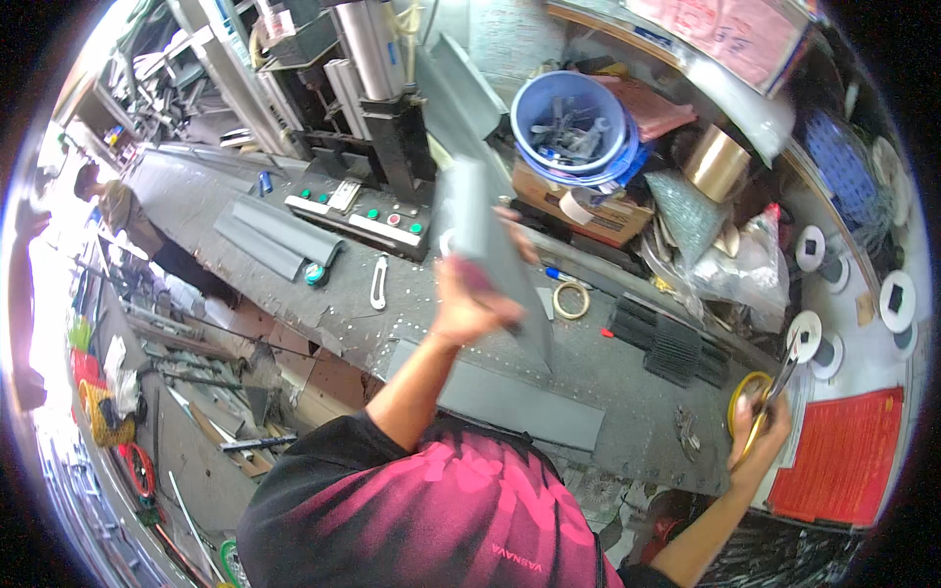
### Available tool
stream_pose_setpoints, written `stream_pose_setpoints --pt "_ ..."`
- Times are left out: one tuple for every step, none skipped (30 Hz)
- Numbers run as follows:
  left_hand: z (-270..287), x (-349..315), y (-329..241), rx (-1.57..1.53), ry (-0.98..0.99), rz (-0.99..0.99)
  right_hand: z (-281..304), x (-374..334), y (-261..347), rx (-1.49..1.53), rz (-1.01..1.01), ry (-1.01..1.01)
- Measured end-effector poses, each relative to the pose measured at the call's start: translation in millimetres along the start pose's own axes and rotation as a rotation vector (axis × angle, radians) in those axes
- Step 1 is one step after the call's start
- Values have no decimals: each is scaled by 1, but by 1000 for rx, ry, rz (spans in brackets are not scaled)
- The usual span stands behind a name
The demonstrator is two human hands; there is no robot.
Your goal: The person cuts gray plastic profile pieces with scissors, then uses a crimping tool to attach small metal clips to the ends of the pieces. The person repeats this sequence on several profile segments on a cluttered workbench.
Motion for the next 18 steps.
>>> stream_pose_setpoints --pt "39 9 -14 2 -166 49 -9 -18 -21 82 -114 1" --pt "80 22 -40 58 -204 31 -19 -34 -35 123 -147 -3" --pt "117 42 -70 -90 -217 -72 -28 -49 -47 161 -184 -10" --pt "156 57 -104 -95 -222 -67 -34 -58 -57 197 -225 -19" --pt "187 72 -137 -118 -238 -106 -39 -64 -66 231 -274 -11" --pt "215 77 -169 26 -302 -139 -44 -72 -70 263 -326 -8" --pt "232 88 -197 157 -265 -212 -46 -80 -72 291 -382 -10" --pt "241 101 -221 397 -156 -244 -49 -82 -71 304 -403 -13" --pt "247 109 -234 580 -73 -269 -50 -83 -68 297 -398 -16" --pt "250 124 -242 749 109 -272 -51 -83 -65 285 -395 -19" --pt "253 137 -237 881 297 -280 -52 -83 -61 266 -399 -22" --pt "272 134 -223 939 240 -154 -53 -83 -57 258 -389 -43" --pt "290 143 -200 960 338 69 -56 -84 -54 243 -381 -64" --pt "307 147 -182 1190 458 58 -60 -83 -49 174 -337 -42" --pt "325 143 -156 1435 571 48 -61 -83 -46 121 -303 -23" --pt "353 130 -125 1773 616 190 -66 -89 -46 111 -332 -67" --pt "376 111 -103 2103 646 294 -74 -96 -46 139 -373 -110" --pt "389 90 -78 2217 638 446 -78 -100 -47 101 -395 -27"
Point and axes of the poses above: each hand's wrist, its own x-axis towards the middle knuckle, its own z-axis out of the back of the hand, y = z × x, the point moved 6 cm from there along x, towards the middle knuckle, and after that the axes turned 8 degrees about -y, right-handed, at the moved point
